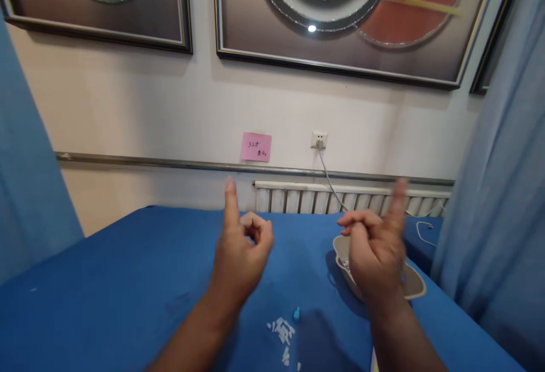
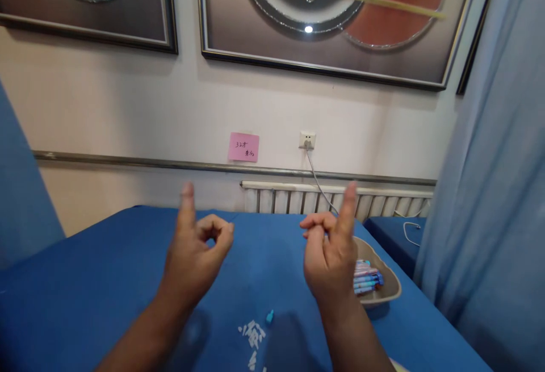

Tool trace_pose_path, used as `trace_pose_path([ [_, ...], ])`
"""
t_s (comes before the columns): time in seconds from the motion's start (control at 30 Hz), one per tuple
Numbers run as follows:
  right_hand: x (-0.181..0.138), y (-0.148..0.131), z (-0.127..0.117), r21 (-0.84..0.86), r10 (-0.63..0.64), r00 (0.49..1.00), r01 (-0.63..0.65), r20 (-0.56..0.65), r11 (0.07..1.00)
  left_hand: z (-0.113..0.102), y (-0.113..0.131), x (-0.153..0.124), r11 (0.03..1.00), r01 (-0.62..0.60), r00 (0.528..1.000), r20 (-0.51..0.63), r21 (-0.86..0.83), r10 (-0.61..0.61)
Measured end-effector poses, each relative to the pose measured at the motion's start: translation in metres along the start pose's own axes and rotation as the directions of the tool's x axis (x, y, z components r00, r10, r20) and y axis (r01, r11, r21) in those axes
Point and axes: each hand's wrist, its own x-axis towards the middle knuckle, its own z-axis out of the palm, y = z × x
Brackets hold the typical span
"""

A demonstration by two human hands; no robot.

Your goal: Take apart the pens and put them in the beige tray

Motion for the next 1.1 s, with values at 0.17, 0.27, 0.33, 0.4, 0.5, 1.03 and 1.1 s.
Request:
trace_pose_path([
  [0.17, 0.101, -0.032, 0.049, -0.106, 0.189, 0.982, -0.186, 0.021, 0.977, 0.000, -0.018, 0.020, 0.997, 0.007, 1.000, -0.012, 0.079, -0.006],
  [0.27, 0.092, -0.034, 0.047, -0.079, 0.217, 0.975, -0.213, 0.040, 0.974, -0.003, -0.013, 0.014, 0.998, -0.014, 1.000, -0.020, 0.063, 0.015],
  [0.33, 0.085, -0.034, 0.046, -0.056, 0.230, 0.972, -0.227, 0.048, 0.972, -0.002, -0.010, 0.012, 0.998, -0.014, 1.000, -0.004, 0.056, 0.014],
  [0.4, 0.083, -0.034, 0.046, -0.046, 0.235, 0.971, -0.233, 0.038, 0.971, 0.001, -0.008, 0.012, 0.998, -0.008, 1.000, 0.009, 0.058, 0.007],
  [0.5, 0.087, -0.035, 0.047, -0.037, 0.229, 0.973, -0.228, 0.027, 0.973, 0.003, -0.008, 0.012, 0.998, -0.004, 1.000, 0.016, 0.063, 0.003],
  [1.03, 0.087, -0.041, 0.046, 0.017, 0.210, 0.977, -0.211, 0.025, 0.977, 0.008, -0.005, 0.006, 0.996, -0.048, 0.997, 0.057, 0.079, 0.043],
  [1.1, 0.087, -0.041, 0.046, 0.021, 0.211, 0.977, -0.211, 0.029, 0.977, 0.008, -0.006, 0.006, 0.996, -0.051, 0.997, 0.058, 0.079, 0.046],
])
